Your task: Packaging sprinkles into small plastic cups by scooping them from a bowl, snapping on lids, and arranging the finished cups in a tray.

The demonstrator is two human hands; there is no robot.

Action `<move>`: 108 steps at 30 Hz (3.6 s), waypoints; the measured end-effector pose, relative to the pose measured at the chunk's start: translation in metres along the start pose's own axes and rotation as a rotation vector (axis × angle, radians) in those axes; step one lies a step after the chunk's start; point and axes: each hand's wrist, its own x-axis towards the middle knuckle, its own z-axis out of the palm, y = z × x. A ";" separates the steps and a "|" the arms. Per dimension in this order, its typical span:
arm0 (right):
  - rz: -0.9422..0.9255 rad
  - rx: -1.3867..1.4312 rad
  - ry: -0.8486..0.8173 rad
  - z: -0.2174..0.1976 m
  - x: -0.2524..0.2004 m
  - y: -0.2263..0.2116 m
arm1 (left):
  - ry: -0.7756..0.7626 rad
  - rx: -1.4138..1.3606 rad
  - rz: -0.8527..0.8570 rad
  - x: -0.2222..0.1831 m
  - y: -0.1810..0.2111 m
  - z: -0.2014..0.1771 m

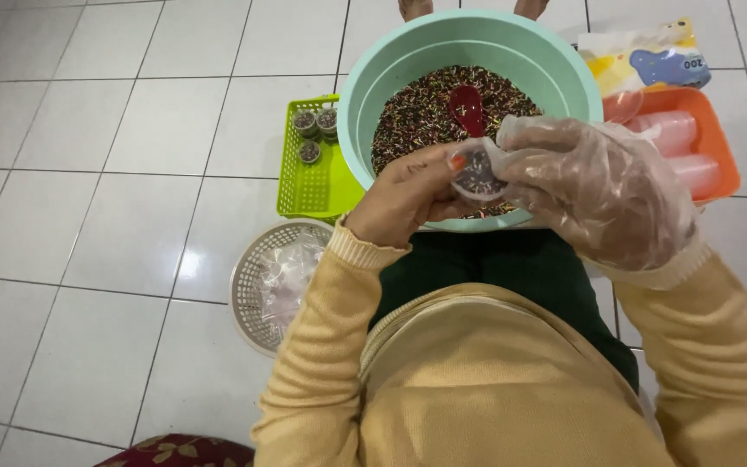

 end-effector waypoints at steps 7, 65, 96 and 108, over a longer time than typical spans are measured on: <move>0.338 0.645 0.233 0.022 0.004 -0.029 | 0.121 0.176 0.101 -0.004 -0.023 0.002; 0.954 1.230 0.294 0.049 0.036 0.072 | 0.191 0.803 0.095 0.079 0.028 -0.008; 1.128 1.258 -0.275 0.157 -0.013 0.207 | 0.230 0.714 0.018 0.097 0.022 -0.030; 0.562 1.324 -0.222 0.105 -0.009 0.192 | 0.187 0.537 0.180 0.088 0.007 -0.041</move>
